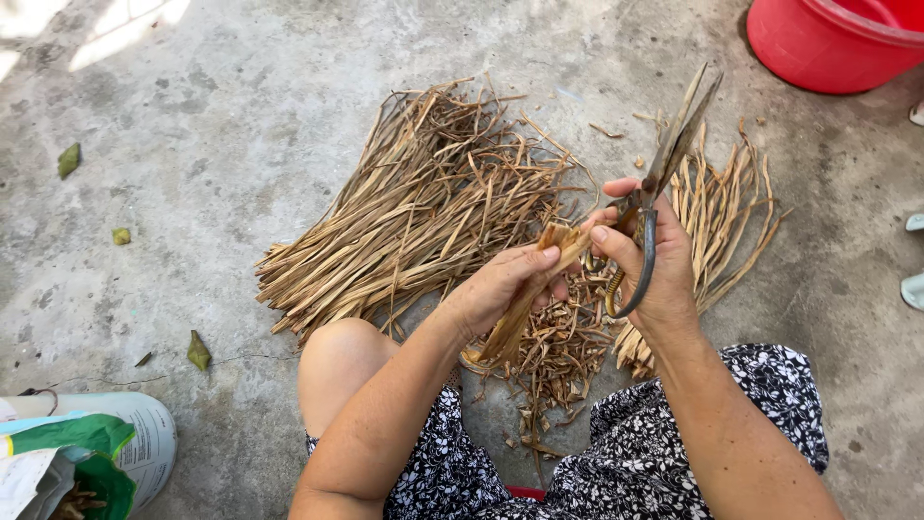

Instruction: The person sits on a low stool and trims dried leaves with scissors, cutting off dark root ends and damaged sections. They sort the trimmed leaves into piles on the concrete ground and set the cut scraps in a central pile.

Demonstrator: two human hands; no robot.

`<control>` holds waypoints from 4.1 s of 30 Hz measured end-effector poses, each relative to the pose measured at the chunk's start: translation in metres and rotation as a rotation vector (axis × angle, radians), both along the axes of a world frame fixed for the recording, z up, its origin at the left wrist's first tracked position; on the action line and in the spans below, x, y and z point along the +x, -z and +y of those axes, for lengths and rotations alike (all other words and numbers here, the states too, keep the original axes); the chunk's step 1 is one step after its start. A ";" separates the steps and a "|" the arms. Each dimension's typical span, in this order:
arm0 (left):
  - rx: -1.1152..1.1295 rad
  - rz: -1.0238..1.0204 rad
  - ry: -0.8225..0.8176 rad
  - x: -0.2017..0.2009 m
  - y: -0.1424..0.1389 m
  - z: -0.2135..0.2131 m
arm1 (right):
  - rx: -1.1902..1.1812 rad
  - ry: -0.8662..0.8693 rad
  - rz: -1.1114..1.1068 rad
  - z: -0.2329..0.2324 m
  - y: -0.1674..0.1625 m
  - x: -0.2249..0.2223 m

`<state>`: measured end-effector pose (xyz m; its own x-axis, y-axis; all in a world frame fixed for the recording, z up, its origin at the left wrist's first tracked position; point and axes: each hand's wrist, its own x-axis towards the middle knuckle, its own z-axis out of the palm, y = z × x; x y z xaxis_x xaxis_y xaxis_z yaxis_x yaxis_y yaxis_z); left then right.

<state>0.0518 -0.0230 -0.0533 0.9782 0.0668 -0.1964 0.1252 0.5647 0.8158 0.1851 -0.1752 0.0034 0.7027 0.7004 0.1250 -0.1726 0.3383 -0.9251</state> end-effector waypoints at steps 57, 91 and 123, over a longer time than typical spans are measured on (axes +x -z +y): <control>0.772 -0.063 -0.416 -0.031 -0.064 0.028 | -0.588 -0.244 -0.273 -0.008 0.004 -0.003; 0.638 -0.197 -0.627 -0.002 -0.038 -0.006 | -0.338 0.117 -0.145 0.013 0.014 0.002; -0.126 -0.344 -0.782 -0.027 -0.037 0.087 | -0.542 -0.820 -0.216 -0.037 0.081 -0.081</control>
